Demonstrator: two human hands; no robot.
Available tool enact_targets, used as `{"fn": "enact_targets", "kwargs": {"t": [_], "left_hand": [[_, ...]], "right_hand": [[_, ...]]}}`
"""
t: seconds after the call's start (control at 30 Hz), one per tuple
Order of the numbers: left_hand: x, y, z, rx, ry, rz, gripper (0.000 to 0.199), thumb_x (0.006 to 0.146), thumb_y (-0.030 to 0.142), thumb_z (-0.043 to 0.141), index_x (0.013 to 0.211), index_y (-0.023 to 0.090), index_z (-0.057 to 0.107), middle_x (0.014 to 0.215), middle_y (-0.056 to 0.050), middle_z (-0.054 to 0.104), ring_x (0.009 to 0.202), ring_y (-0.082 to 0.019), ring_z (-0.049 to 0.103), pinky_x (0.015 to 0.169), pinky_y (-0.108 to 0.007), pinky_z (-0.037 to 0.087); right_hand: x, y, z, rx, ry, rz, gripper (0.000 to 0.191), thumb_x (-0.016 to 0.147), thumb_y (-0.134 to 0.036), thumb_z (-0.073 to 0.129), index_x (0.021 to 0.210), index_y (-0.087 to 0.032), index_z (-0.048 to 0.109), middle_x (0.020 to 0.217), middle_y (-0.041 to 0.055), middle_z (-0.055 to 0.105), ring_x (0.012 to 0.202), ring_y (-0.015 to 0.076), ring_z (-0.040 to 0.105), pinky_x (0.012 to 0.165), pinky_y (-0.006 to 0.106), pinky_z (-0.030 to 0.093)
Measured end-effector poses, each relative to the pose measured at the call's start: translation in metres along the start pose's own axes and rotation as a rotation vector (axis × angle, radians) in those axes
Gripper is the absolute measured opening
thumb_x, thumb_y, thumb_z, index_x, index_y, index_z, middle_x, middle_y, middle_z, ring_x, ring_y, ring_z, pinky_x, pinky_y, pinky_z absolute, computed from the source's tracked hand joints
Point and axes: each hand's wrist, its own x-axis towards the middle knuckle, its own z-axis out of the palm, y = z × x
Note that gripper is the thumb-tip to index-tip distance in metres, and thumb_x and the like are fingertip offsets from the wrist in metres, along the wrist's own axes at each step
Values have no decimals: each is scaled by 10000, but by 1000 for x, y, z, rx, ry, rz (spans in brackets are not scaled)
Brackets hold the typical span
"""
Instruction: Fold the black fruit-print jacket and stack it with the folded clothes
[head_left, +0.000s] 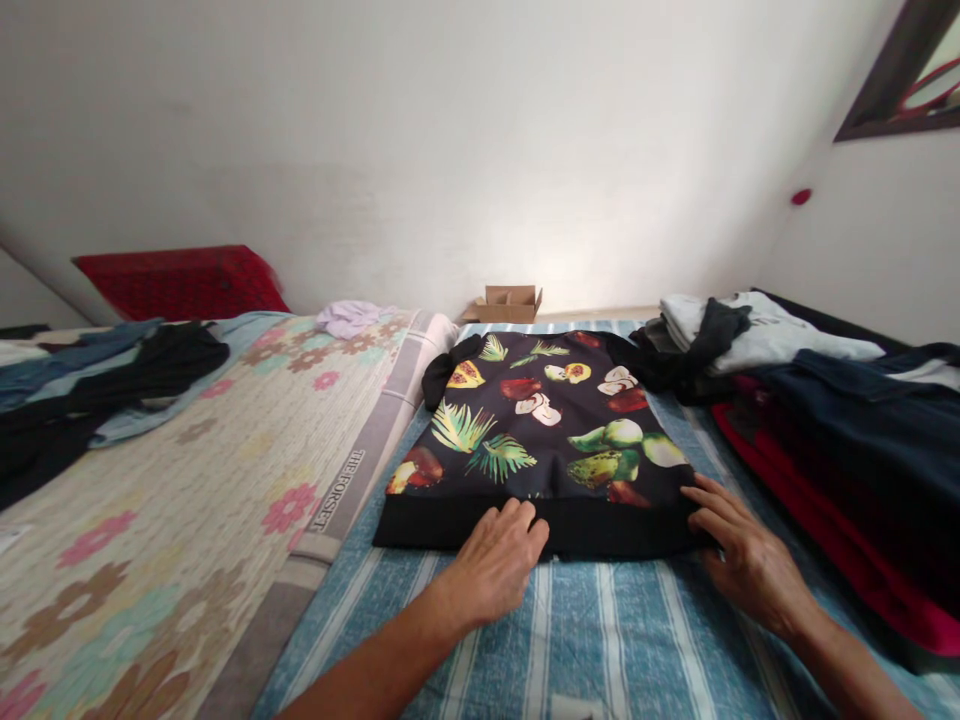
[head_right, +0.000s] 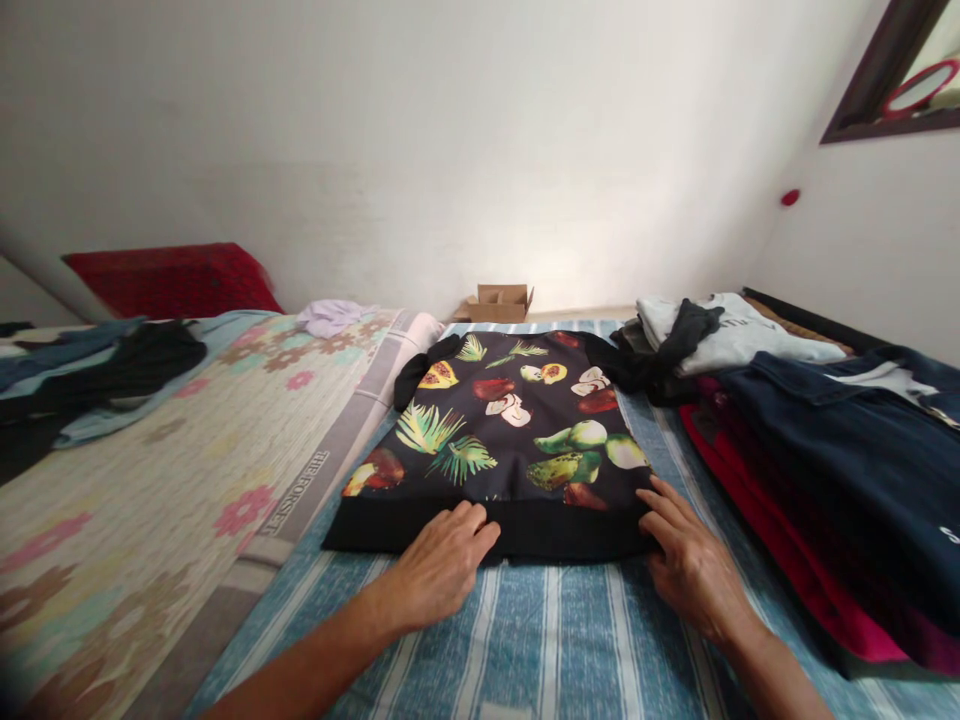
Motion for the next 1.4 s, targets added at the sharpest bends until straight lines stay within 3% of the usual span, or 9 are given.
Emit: {"fn": "enact_targets", "kwargs": {"t": [0.37,0.57,0.77,0.97,1.07,1.13,1.23,1.3,1.4], "left_hand": [[4,4,-4,29,66,58,179,795,13,413,805,158,517,903,-93,533,862,-230,467,719,-367,422],[-5,9,9,2,44,90,161,801,28,432,789,161,522,871,-74,538,829,-214,468,707,-358,421],[-7,6,13,-63,42,101,159,778,32,435,771,174,505,874,-65,527,817,-203,458,714,-345,428],[-12,5,16,-144,34,104,120,776,121,489,868,191,519,945,-59,538,859,-202,469,769,-337,426],[-11,5,13,-143,38,100,146,817,163,480,951,197,524,953,-54,550,864,-205,478,778,-343,425],[-7,6,10,-127,17,121,127,852,162,438,934,194,529,942,-53,561,849,-200,488,766,-338,431],[-2,7,4,-98,-30,147,137,873,151,404,852,188,534,913,-53,573,824,-193,503,742,-329,444],[0,8,1,-90,-51,142,143,875,152,407,827,186,538,903,-52,579,824,-189,513,738,-322,454],[2,8,-1,-104,-60,126,118,874,184,439,834,184,550,909,-51,585,839,-189,529,750,-320,464]], "right_hand": [[2,-4,-18,115,-23,27,213,594,-32,410,686,-223,435,986,61,600,1116,224,520,937,362,438],[-5,-10,-24,29,-168,35,261,590,15,372,684,-225,412,798,23,546,871,185,556,711,282,456],[-6,-10,-25,-31,-132,39,248,625,8,399,704,-225,430,803,24,546,865,188,540,678,264,437],[-7,-5,-29,59,-280,76,189,654,-36,447,678,-224,433,803,17,556,866,189,552,713,284,444],[-3,-4,-36,170,-314,101,63,767,-190,522,717,-227,511,869,31,592,907,198,563,771,301,452],[3,-3,-39,224,-253,191,133,821,-354,529,801,-228,567,923,45,618,901,199,583,791,307,456],[14,-1,-37,124,-148,482,328,844,-499,457,928,-218,604,962,76,652,845,224,624,738,337,466],[22,-3,-33,-14,-204,653,375,844,-518,420,944,-221,627,921,92,677,796,256,645,655,351,458],[35,-8,-28,-131,-339,735,365,831,-473,409,897,-225,668,829,111,695,747,275,658,584,337,429]]}}
